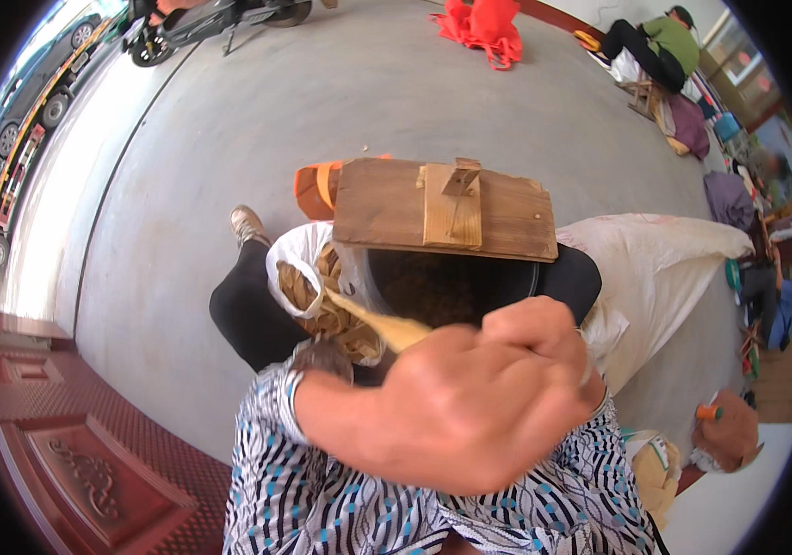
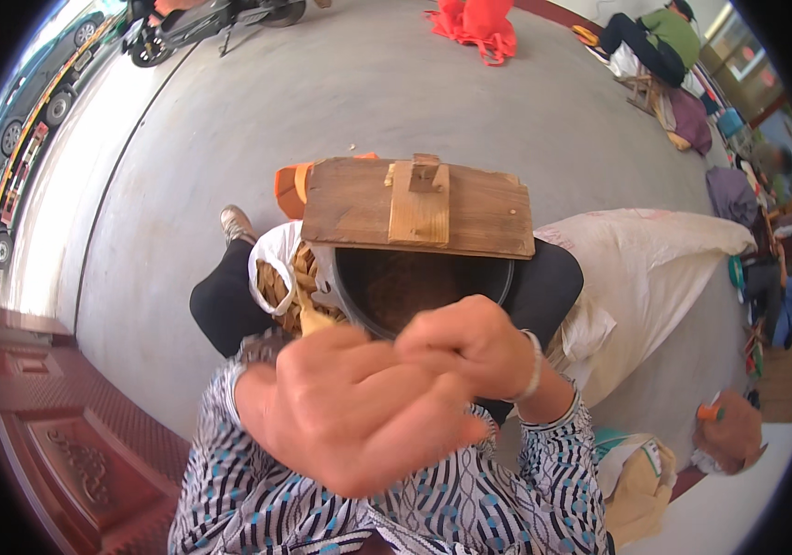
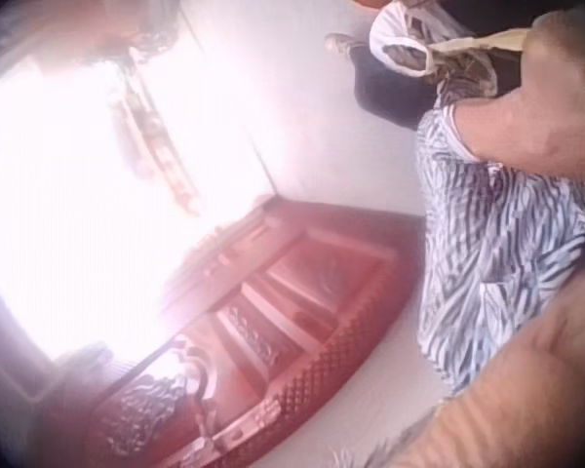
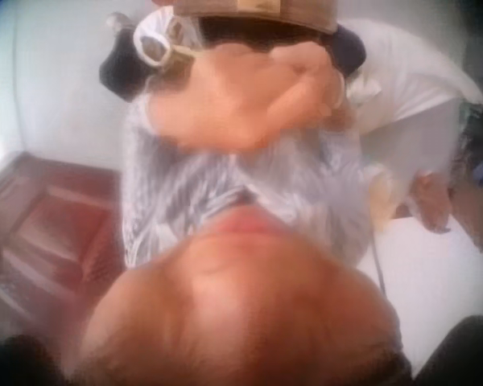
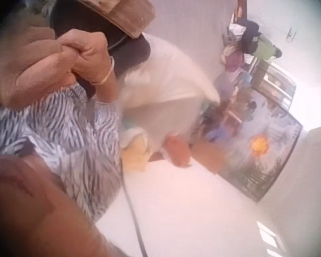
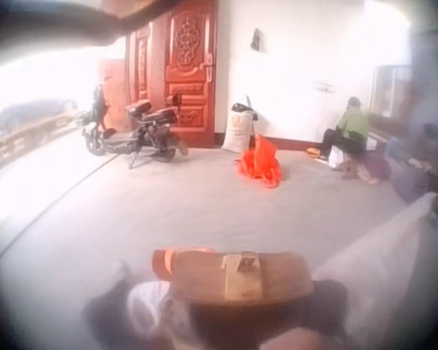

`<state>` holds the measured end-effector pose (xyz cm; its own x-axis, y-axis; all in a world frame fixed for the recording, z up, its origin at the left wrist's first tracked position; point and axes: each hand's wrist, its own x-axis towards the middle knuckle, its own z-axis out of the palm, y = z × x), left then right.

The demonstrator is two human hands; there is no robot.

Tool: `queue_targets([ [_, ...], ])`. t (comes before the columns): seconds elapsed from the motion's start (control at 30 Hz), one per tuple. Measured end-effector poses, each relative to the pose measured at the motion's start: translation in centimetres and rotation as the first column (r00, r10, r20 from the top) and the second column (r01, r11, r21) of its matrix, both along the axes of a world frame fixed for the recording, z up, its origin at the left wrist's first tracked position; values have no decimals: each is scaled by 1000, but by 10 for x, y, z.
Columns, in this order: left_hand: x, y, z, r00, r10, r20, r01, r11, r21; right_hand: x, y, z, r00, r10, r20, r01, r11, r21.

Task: The person sits on the floor and repeatedly pulls thin bamboo strips through a wooden frame, twisting and folding them by hand. The strips are gathered into a bundle and placed into a white plastic bag beside the frame.

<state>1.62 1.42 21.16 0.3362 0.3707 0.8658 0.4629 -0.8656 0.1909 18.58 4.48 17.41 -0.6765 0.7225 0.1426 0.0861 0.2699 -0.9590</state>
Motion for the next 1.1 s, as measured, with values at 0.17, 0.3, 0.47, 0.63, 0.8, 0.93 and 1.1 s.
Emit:
queue_targets([
  [0.17,-7,38,-3,934,-347,86,339,783,-521,12,-13,-10,914,3,-406,24,998,61],
  [0.3,-8,46,-47,769,-313,558,634,258,-729,13,-16,-36,805,-331,-493,242,941,-235],
  [0.47,5,41,-107,624,-143,768,779,184,-599,-7,22,-79,795,-535,-284,561,827,12],
  [0.63,8,47,-142,698,31,716,693,226,-685,-30,38,-119,740,-601,-302,672,668,318],
  [0.8,-4,55,-167,747,88,659,644,149,-750,-25,42,-142,708,-699,-97,637,574,514],
  [0.93,-6,49,-180,977,130,169,74,539,-839,-20,47,-146,743,-669,-27,530,563,635],
  [1.1,2,39,-188,941,188,281,164,475,-865,-19,46,-154,752,-659,6,476,551,686],
])
